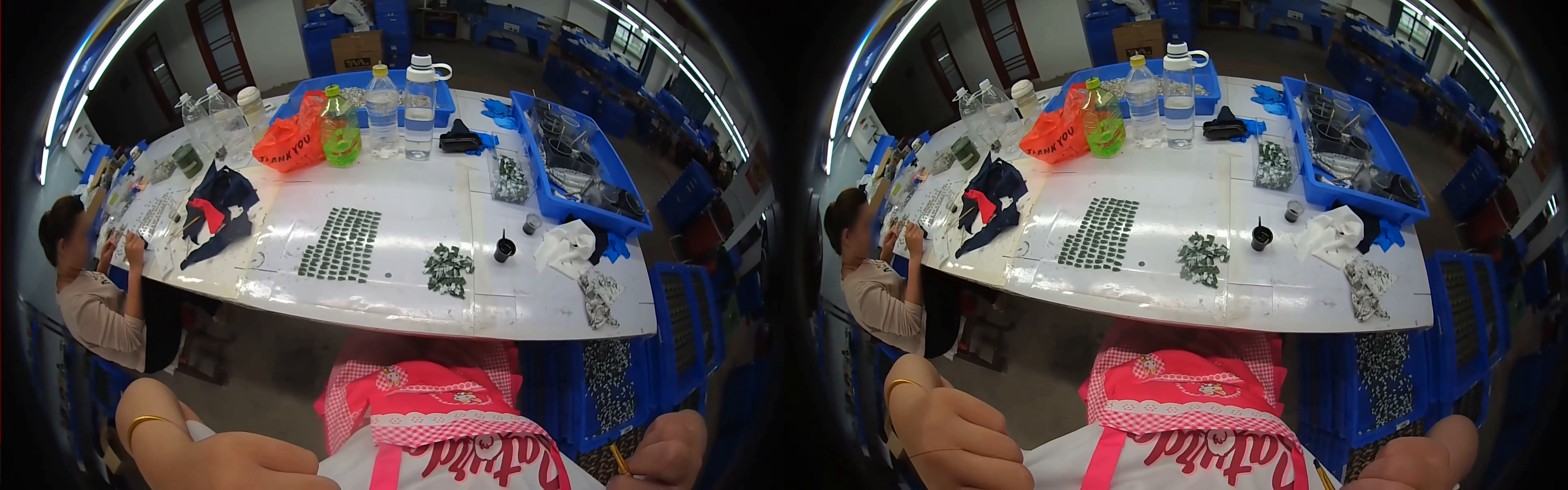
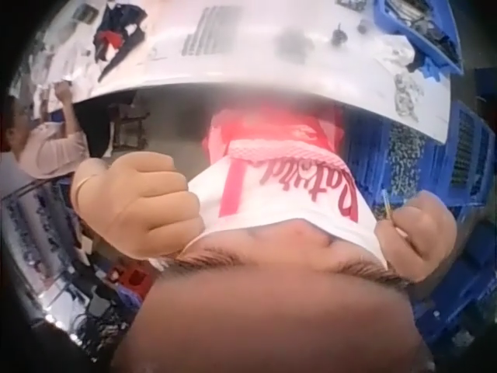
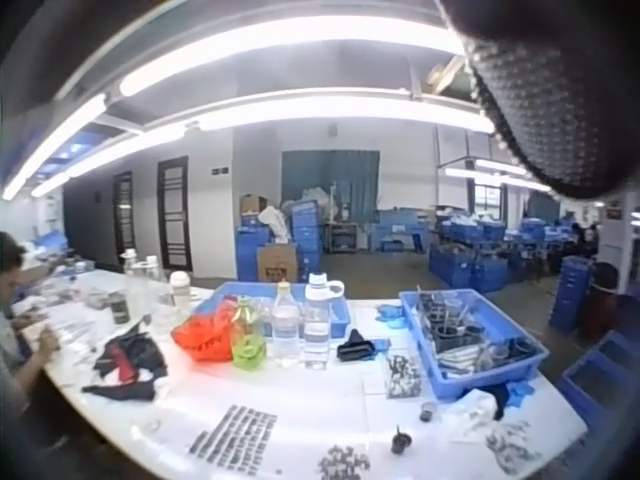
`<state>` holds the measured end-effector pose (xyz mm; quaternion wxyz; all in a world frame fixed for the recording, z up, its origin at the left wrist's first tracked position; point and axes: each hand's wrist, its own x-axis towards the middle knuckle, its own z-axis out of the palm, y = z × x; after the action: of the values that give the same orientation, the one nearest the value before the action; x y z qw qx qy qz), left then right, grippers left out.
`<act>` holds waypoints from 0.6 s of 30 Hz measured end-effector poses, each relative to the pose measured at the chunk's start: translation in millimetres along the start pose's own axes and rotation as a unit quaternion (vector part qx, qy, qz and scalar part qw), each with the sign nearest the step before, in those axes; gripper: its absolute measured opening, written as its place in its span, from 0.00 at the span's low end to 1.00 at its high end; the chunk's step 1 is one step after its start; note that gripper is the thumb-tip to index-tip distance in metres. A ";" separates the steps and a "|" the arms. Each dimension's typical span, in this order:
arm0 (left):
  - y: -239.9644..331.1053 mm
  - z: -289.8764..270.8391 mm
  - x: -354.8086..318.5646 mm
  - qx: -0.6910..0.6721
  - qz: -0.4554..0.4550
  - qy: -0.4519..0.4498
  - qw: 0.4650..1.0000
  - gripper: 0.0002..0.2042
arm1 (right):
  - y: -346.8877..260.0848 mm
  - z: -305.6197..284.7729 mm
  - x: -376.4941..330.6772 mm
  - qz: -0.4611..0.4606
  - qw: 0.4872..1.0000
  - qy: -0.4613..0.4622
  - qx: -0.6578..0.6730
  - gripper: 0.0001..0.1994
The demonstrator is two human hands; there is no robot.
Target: Applying black paint or adhesive to the stems of small plastic artificial leaf pieces at a manufacturing workbench.
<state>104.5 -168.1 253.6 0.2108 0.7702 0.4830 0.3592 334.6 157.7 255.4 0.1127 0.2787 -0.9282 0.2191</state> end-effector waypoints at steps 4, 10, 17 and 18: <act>-0.3 -8.8 15.9 0.033 0.004 -0.011 0.999 0.07 | -8.3 -0.1 -5.8 0.016 1.000 0.008 -0.004 0.06; 3.4 -15.3 47.4 0.099 0.009 -0.021 0.995 0.06 | 13.4 0.9 -47.1 -0.138 0.989 -0.043 -0.019 0.06; 9.6 -9.9 42.5 0.158 0.008 0.013 0.987 0.06 | 30.7 9.7 -105.5 -0.283 0.951 -0.096 -0.080 0.07; 8.0 -1.0 38.5 0.170 0.019 0.046 0.984 0.06 | 31.3 11.1 -108.9 -0.306 0.942 -0.104 -0.092 0.08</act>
<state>119.1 -137.2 273.1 0.0473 0.7867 0.5315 0.3104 405.1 226.9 198.8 0.1022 0.5592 -0.8207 0.0576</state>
